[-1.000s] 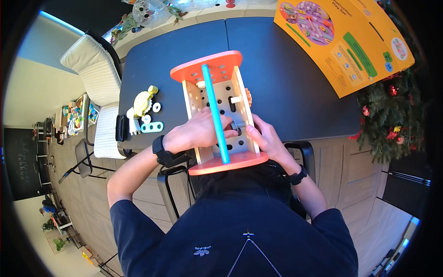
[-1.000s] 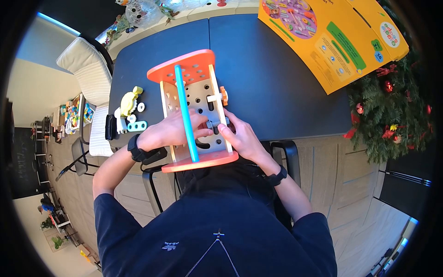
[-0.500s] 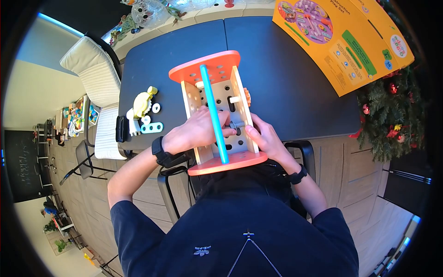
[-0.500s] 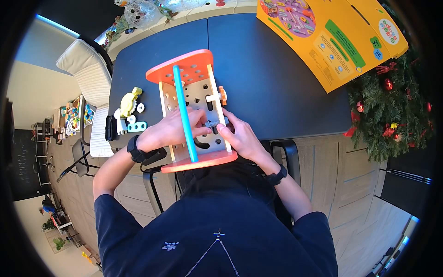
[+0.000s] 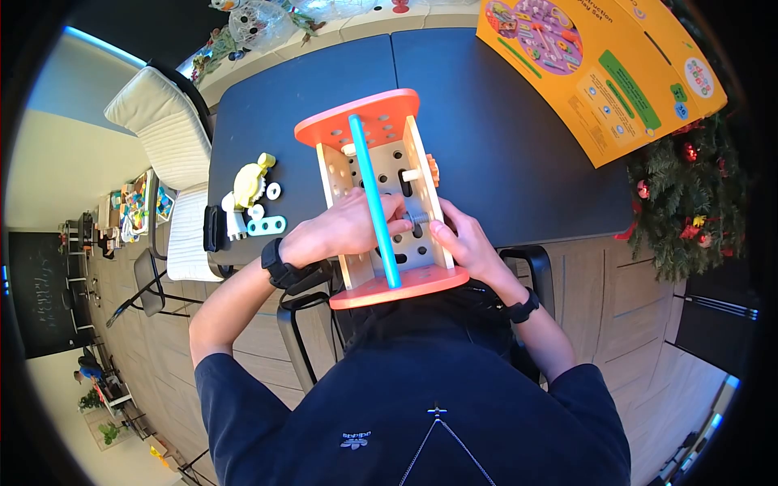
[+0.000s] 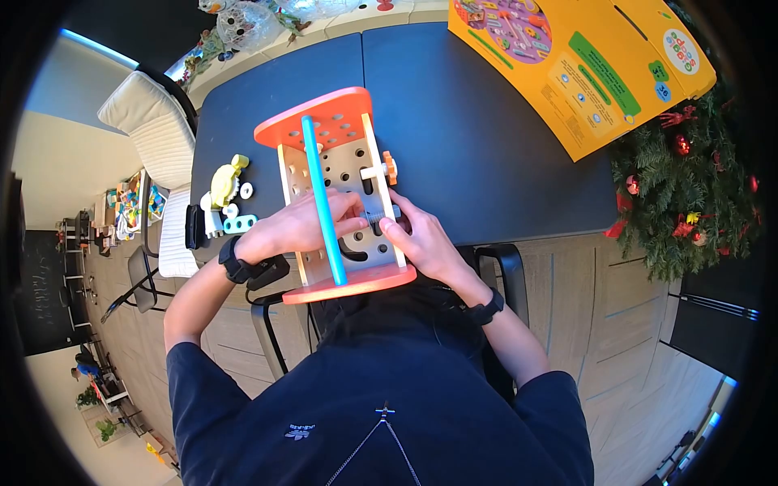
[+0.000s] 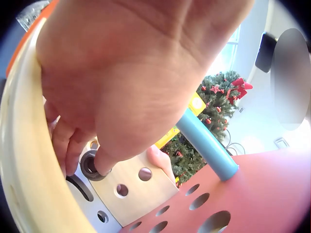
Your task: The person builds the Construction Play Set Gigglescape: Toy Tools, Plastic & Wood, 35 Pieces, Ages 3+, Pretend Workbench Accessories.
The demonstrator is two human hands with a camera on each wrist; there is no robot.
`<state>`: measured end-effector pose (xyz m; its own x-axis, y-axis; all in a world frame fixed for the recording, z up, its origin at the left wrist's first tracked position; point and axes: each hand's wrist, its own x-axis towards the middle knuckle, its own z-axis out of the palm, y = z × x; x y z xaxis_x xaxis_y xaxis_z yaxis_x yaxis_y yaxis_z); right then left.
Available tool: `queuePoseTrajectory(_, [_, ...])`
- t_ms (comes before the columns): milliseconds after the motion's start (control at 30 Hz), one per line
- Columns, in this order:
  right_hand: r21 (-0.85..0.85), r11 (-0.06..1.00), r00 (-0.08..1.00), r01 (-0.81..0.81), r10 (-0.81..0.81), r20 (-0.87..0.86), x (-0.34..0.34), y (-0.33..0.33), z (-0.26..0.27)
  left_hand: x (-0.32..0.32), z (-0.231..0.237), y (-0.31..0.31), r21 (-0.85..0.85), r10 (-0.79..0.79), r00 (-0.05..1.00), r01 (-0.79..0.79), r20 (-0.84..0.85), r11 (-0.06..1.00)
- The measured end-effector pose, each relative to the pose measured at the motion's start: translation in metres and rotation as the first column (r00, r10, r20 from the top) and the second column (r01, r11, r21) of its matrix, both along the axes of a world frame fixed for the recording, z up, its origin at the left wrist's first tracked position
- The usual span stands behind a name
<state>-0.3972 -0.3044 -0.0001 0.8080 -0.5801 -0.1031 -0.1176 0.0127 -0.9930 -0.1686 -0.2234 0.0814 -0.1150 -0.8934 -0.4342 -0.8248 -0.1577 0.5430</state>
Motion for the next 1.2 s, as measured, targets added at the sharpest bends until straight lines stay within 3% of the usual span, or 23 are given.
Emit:
queuePoseTrajectory(100, [-0.001,1.0,1.0,0.001,-0.001,-0.001,0.0,0.0,0.001,0.001,-0.01,0.001,-0.03,-0.121,0.982,0.127,0.149,0.991])
queuePoseTrajectory(200, [-0.009,1.0,1.0,0.0,0.0,0.001,0.001,0.0,0.001,0.0,-0.006,0.002,-0.06,-0.097,0.992,0.102,0.08,0.993])
queuePoseTrajectory(300, [-0.009,1.0,1.0,-0.003,0.003,0.003,0.0,0.0,-0.001,-0.005,0.012,-0.002,0.065,-0.075,0.994,0.07,0.077,0.995])
queuePoseTrajectory(400, [-0.005,1.0,1.0,-0.004,0.004,0.006,0.0,0.0,-0.001,-0.004,0.013,-0.001,0.041,0.013,1.0,-0.012,-0.023,0.999])
queuePoseTrajectory(600, [-0.003,1.0,1.0,-0.002,0.002,-0.002,0.0,0.0,0.0,-0.001,0.004,-0.002,0.022,0.032,0.999,-0.031,-0.028,0.999])
queuePoseTrajectory(800, [0.005,1.0,1.0,-0.003,0.004,-0.008,0.0,0.0,0.0,-0.004,0.004,-0.006,0.096,-0.163,0.975,0.15,0.151,0.984])
queuePoseTrajectory(933, [0.005,1.0,1.0,-0.007,0.007,-0.006,0.0,-0.001,0.002,-0.004,0.007,-0.002,0.049,-0.041,0.999,0.04,0.028,0.998])
queuePoseTrajectory(1100, [-0.001,1.0,1.0,-0.003,0.003,0.007,0.0,0.0,0.0,-0.003,0.014,-0.007,0.106,0.097,0.986,-0.083,-0.138,0.991])
queuePoseTrajectory(1200, [-0.001,1.0,1.0,-0.007,0.007,-0.004,0.0,0.0,0.001,-0.001,0.006,-0.006,0.008,0.056,0.994,-0.055,-0.096,0.998])
